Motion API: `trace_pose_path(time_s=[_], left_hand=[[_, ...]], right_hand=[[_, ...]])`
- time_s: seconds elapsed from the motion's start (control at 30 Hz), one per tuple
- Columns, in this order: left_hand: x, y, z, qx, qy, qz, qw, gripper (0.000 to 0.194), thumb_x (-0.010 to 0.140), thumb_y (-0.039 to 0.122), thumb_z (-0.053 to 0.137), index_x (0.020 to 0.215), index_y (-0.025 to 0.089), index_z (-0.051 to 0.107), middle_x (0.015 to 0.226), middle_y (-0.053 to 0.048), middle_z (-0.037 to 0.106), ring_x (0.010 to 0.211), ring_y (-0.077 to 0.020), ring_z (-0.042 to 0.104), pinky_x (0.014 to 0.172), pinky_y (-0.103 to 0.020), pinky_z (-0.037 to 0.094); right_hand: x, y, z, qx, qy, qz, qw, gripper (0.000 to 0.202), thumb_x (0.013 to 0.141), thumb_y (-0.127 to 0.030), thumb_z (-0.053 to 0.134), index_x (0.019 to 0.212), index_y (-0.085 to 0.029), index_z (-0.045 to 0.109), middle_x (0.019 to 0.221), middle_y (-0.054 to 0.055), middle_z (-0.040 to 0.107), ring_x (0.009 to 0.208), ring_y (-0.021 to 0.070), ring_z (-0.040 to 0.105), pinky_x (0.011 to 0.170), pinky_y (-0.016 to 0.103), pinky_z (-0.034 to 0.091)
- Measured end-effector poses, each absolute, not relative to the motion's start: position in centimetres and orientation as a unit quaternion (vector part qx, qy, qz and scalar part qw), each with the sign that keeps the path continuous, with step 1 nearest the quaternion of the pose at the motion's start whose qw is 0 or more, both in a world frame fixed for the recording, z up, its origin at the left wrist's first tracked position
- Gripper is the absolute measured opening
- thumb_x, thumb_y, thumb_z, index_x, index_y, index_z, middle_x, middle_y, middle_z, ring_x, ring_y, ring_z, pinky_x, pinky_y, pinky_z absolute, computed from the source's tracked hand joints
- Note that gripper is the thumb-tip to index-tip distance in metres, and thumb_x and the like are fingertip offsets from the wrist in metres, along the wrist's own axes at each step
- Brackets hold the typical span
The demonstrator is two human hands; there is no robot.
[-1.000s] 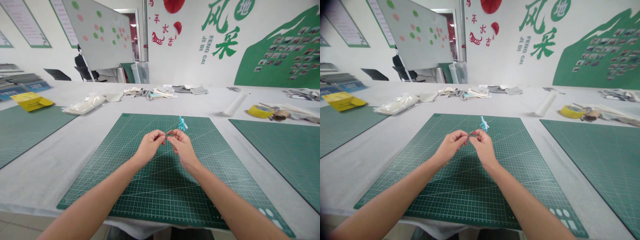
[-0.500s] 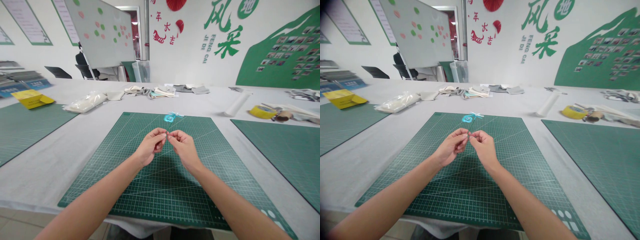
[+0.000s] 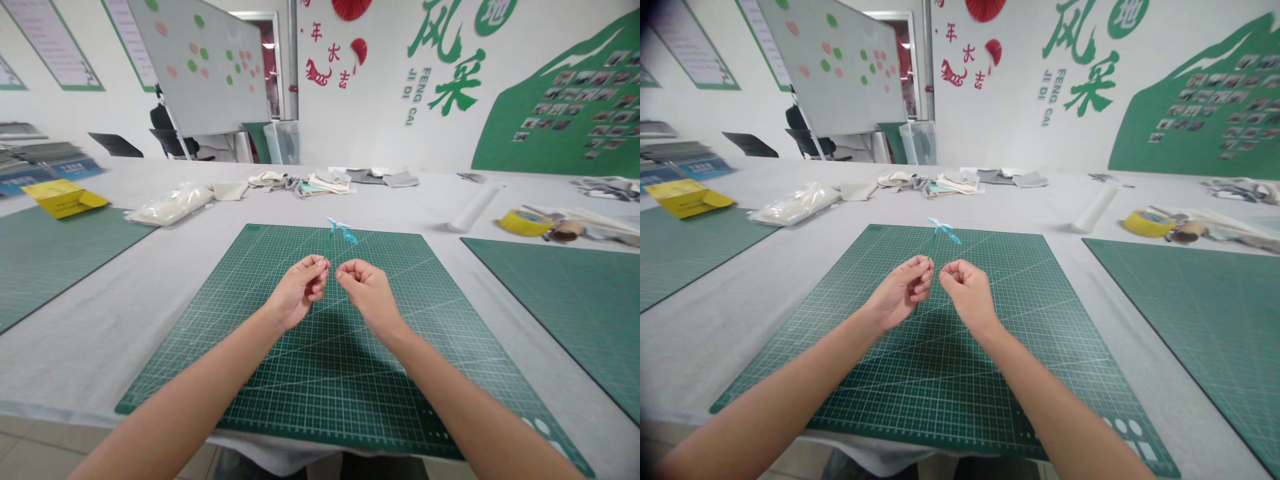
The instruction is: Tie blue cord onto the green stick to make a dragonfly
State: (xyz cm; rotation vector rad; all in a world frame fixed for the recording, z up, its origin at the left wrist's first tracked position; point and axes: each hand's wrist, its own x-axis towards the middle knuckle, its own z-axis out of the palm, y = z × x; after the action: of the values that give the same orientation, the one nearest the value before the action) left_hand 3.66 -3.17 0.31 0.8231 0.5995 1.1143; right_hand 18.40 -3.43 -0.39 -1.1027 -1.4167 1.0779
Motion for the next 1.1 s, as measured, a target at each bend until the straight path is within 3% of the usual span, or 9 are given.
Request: trace_pose_path(time_s=[1.1], left_hand=[[3.0,-2.6,0.3,0.336,0.263,0.544,0.723,0.018,0.075,0.025,0.068,0.082,0.015,0.055,0.067,0.004,0.043,0.051,-0.0021,0.038,0.043,-0.013,0.030]], right_hand=[[21.1,-1.3,-0.5,-0.500,-0.586,0.417,0.483,0.014,0.072,-0.031,0.061,0.071,-0.017,0.058,0.049,-0.007,0.038,0.041,0.0057,0.026,0.039,0.021,0.020]])
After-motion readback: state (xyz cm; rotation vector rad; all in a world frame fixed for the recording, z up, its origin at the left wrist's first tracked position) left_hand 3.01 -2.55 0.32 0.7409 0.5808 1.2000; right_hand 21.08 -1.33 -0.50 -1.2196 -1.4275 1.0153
